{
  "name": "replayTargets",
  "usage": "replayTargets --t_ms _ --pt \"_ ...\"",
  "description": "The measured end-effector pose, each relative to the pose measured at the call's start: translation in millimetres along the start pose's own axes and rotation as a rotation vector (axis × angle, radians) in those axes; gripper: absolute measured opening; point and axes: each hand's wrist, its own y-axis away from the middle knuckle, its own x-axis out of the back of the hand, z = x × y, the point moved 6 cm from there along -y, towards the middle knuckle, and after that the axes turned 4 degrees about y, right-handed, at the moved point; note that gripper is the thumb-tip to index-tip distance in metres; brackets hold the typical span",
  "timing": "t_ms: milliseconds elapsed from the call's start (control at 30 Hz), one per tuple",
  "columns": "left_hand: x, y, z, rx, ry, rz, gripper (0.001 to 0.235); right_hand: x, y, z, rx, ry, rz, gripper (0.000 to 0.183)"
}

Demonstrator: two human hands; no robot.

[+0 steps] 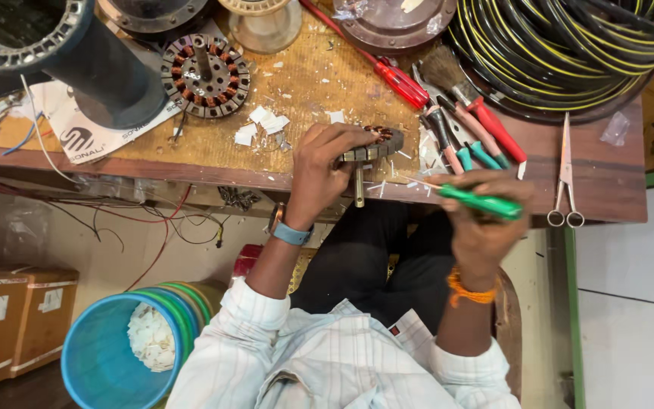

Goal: The person works on a motor stator, using scissors to cut small white insulating pieces and a screwdriver to adjust or secure components within the stator slots. The person repeatedly handles the stator and tools on a cluttered workbench.

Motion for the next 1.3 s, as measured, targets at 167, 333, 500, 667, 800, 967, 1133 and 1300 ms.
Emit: replayTargets --t_ms 167,333,500,667,800,967,1133,1300 --pt "-2 0 2 0.028 0.016 0.046 0.045 -28 3 8 0.072 0.04 0.031 0.041" --pt "-4 2 1 0.049 0.021 0.039 0.044 -36 -3 5 0.121 0.171 0.02 0.034" --pt "-1 1 3 0.028 0.028 0.047 0.044 -37 -8 1 0.119 0.259 -0.078 0.028" --pt "-2 0 4 0.045 0.018 0.035 0.05 -42 -13 -4 0.128 0.291 -0.098 0.027" --pt "-1 0 3 0.062 0.026 0.026 0.049 -48 -22 -9 0.135 0.348 -0.161 0.029" --pt "0 -2 7 0.043 0.04 0.016 0.048 -56 -28 -15 0.123 0.462 -0.258 0.024" --pt "0 -1 8 0.061 0.037 0.027 0.048 -54 -28 -13 0.068 0.405 -0.235 0.024" --pt "0 -3 7 0.056 0.043 0.021 0.047 -55 -28 -7 0.013 0.3 -0.216 0.023"
